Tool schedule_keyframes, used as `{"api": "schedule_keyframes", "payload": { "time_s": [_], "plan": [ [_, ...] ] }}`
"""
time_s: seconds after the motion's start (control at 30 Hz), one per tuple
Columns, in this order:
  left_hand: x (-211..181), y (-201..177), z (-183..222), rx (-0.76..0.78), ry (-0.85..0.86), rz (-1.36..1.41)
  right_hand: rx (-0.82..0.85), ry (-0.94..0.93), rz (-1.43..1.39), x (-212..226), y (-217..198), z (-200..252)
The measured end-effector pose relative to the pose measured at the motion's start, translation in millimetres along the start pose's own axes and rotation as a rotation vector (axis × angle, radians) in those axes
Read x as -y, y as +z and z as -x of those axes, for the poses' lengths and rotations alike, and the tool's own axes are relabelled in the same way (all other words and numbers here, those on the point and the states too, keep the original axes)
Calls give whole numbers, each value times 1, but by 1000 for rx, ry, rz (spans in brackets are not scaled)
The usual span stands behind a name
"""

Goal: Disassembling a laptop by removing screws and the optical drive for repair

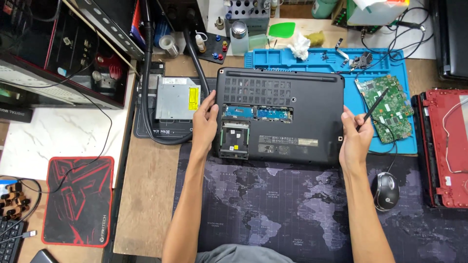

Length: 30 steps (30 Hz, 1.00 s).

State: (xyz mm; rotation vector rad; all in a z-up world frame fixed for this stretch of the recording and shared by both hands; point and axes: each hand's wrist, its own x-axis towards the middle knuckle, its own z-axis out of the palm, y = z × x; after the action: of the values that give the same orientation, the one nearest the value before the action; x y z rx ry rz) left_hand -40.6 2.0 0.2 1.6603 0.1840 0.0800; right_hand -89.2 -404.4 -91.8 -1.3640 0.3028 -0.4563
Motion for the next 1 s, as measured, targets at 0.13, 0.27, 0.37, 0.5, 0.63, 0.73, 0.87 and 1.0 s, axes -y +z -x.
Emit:
{"api": "schedule_keyframes", "payload": {
  "time_s": [0.13,0.27,0.37,0.5,0.63,0.73,0.87,1.0],
  "plan": [
    [-1,1,15,81,85,104,-7,-3,-18,21,15,10],
    [26,7,17,-82,-66,-26,-3,-2,-38,48,31,25],
    [27,11,11,-145,-11,-167,-26,-19,16,47,30,27],
    [6,14,5,-151,98,-220,-32,-116,228,38,9,18],
    [-28,23,12,-127,153,-239,7,-713,746,153,65,16],
    [-43,30,10,-141,215,-267,144,-795,723,193,112,5],
    [-57,30,17,-151,253,-288,399,-934,897,202,173,-10],
    [-71,25,30,-144,277,-237,691,-788,1012,240,237,4]
  ]
}}
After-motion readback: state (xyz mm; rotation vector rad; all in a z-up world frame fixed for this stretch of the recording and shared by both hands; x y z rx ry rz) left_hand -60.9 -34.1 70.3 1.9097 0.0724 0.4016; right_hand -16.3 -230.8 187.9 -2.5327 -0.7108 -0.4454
